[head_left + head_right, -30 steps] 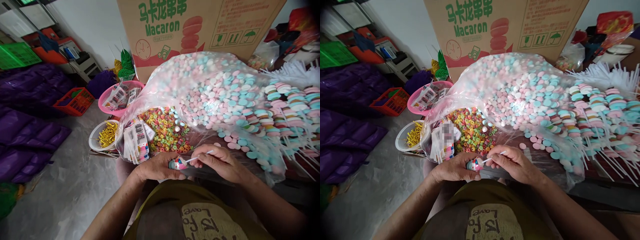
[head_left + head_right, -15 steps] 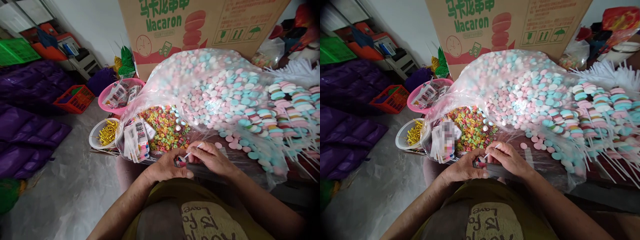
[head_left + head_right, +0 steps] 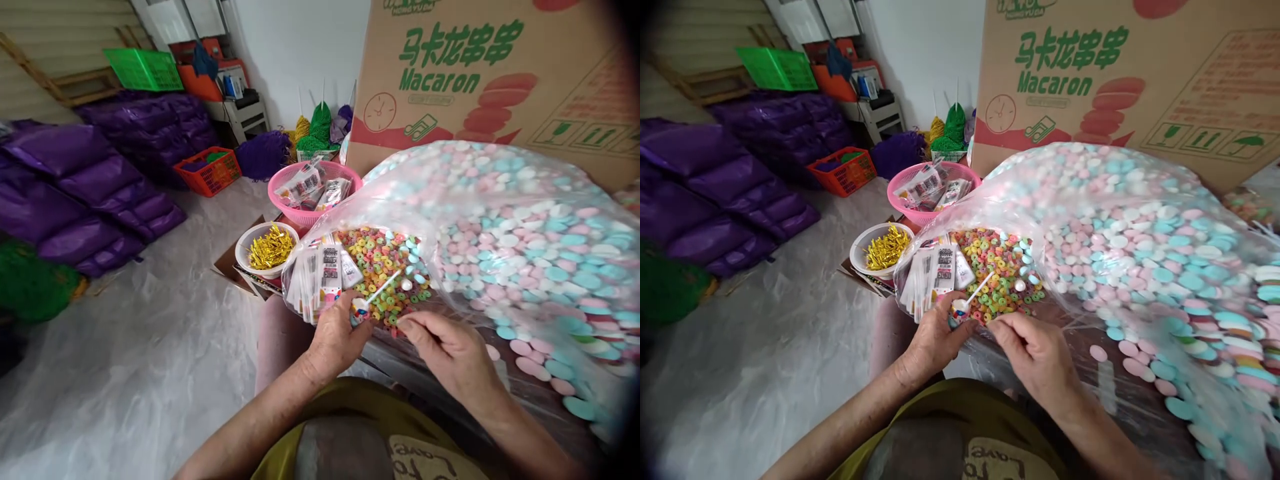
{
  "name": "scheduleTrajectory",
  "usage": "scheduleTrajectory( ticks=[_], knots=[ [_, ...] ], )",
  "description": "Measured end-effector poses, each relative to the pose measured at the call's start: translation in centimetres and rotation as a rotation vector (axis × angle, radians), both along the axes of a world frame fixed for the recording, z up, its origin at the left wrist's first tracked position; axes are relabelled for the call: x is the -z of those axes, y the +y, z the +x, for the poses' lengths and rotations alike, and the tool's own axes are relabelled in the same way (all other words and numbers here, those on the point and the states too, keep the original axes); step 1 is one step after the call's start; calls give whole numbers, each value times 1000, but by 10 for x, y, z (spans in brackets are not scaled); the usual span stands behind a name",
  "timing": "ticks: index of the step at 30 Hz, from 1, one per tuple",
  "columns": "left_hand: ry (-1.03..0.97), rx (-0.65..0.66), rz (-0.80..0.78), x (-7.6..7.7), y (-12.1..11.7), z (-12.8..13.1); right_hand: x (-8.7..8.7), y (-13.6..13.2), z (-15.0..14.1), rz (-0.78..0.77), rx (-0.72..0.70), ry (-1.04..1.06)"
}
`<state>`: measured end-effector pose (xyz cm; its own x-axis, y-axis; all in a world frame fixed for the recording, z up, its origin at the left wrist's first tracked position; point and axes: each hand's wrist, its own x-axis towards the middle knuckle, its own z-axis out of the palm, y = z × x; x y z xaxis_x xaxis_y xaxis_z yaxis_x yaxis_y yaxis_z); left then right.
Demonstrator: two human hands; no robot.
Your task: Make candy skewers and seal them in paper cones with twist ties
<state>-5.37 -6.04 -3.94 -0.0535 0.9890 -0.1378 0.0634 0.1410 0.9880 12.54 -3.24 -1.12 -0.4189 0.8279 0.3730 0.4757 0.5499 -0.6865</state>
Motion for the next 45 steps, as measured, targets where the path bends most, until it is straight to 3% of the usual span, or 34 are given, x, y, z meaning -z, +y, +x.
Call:
scheduleTrajectory(
  ticks=[3,5,11,15,21,24,29,32,35,39,45],
  knots=[
    [341,-4,102,-6,-1,5,-5,-5,-21,262,-32,-18],
    [405,36,154,-5,-3,8,0,-3,-27,334,-45,-39],
    [395,161,272,2,-9,10,10,1,-20,272,-87,-41],
    [442,187,349,7,-11,11,11,-2,-16,329,-66,-63],
    [457,203,336,15,-9,17,24,-3,-13,378,-70,-265],
    [335,262,272,10,-6,13,25,-1,-9,408,-65,-314],
    [-270,464,56,-5,2,-2,22,8,5,452,-84,-171],
    [-455,416,-56,-11,6,-3,26,8,8,369,-118,-68],
    [-481,363,-98,-13,6,0,34,1,6,329,-71,-6],
    [-445,392,-148,-12,4,0,40,-7,3,311,-37,23],
    [-299,581,-60,-20,13,-8,30,-1,13,114,-234,45]
  ],
)
